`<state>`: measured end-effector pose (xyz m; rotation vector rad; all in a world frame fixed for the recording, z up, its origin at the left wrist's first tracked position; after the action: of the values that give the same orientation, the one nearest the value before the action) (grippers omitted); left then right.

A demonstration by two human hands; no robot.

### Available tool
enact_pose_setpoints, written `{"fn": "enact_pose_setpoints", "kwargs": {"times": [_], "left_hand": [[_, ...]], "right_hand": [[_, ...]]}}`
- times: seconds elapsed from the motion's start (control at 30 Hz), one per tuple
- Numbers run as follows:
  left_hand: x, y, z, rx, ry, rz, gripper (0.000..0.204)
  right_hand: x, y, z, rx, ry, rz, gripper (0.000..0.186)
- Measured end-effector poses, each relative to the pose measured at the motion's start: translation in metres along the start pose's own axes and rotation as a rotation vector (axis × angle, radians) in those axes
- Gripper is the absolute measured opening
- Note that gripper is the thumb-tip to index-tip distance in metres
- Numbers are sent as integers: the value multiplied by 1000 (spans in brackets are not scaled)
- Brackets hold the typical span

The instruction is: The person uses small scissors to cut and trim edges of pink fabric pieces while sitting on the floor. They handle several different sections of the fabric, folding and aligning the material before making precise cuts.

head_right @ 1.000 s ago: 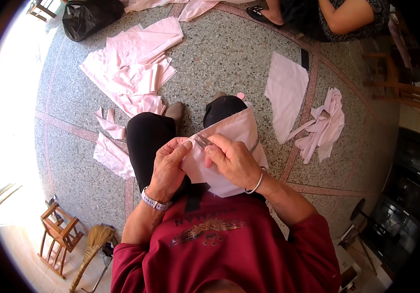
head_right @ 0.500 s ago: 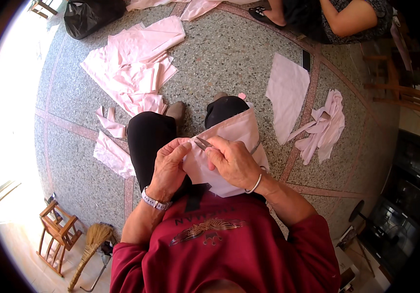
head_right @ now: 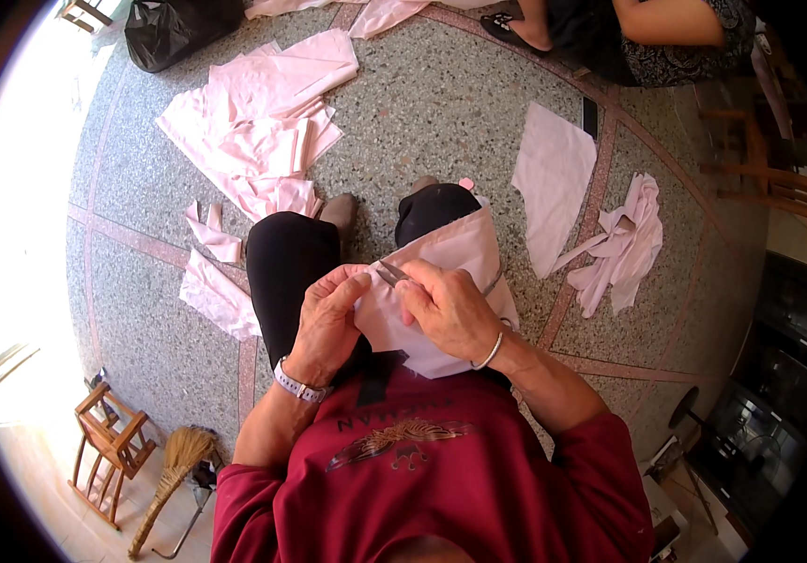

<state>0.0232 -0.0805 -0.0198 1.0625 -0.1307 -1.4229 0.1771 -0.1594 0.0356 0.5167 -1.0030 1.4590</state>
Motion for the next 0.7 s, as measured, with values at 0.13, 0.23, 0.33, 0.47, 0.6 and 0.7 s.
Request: {"fn": "enact_pose_setpoints", "kwargs": {"times": [0.13, 0.23, 0.33, 0.47, 0.6, 0.7], "left_hand": [[0, 0, 0, -13, 7, 7, 16], [-1, 3, 0, -22, -12, 6, 15], [4, 0, -2, 10, -4, -9, 15], [3, 3, -2, -3, 6, -36, 15], [-2, 9, 0, -34, 43, -147, 16], [-8, 14, -3, -47, 34, -270, 17]], "right_hand": [[-3, 3, -2, -13, -27, -9, 18], [-5, 5, -1, -26, -25, -58, 19], [-8, 7, -4, -8, -57, -76, 19], [-14, 8, -13, 95, 2, -187, 19], [-19, 6, -15, 242, 93, -632, 22], [-12, -4, -6, 304, 59, -854, 24]]}}
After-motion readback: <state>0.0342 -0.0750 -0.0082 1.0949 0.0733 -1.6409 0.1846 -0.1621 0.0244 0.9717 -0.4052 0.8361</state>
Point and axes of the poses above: each hand's wrist, its own z-axis away from the middle knuckle, its own y-axis out of the palm, x = y × z, the point moved 2 cm from there along -z, towards the middle knuckle, and after that the axes turned 6 degrees about y, right-handed, at the moved point
